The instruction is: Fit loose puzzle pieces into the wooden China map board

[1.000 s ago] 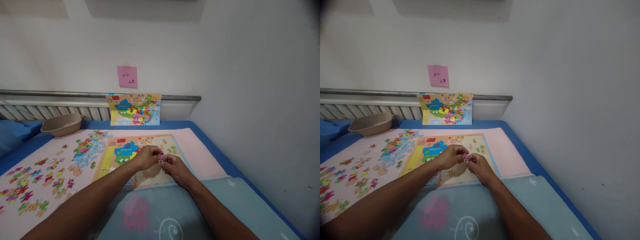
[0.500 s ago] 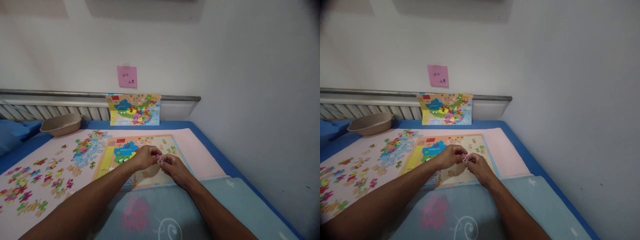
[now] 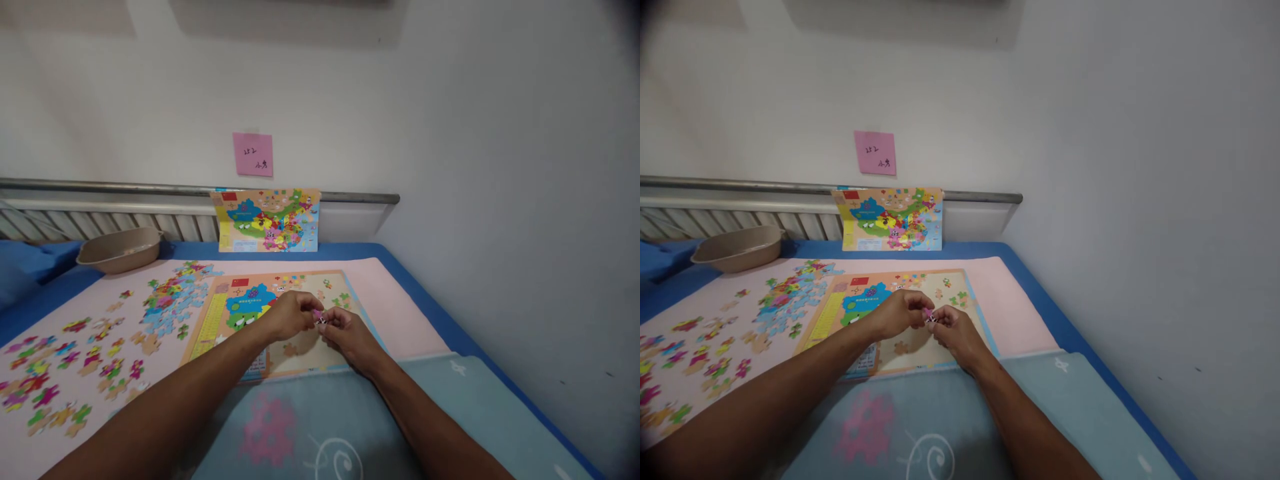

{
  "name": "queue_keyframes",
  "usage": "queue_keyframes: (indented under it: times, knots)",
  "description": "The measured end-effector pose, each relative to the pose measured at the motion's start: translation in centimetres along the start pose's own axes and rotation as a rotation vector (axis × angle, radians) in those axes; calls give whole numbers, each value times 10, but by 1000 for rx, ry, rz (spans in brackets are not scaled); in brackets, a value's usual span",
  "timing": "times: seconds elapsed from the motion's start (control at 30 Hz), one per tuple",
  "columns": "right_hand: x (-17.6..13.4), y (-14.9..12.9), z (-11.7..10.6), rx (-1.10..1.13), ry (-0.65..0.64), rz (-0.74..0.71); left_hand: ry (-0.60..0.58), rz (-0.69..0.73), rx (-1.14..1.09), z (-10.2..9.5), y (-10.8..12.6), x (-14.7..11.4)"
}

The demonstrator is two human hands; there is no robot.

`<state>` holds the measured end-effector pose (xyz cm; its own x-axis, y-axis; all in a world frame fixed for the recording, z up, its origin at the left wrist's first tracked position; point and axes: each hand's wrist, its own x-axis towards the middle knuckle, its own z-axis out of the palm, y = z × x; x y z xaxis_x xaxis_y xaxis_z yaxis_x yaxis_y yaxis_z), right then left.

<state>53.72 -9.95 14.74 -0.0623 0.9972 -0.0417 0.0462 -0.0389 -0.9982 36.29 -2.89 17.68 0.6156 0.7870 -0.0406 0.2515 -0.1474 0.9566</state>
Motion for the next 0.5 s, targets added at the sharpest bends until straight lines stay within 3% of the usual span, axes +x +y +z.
queue_keyframes:
  times: [0.5]
  knots:
    - [0,1,0,9,-43,10,-27,16,-58,-2,-5,-1]
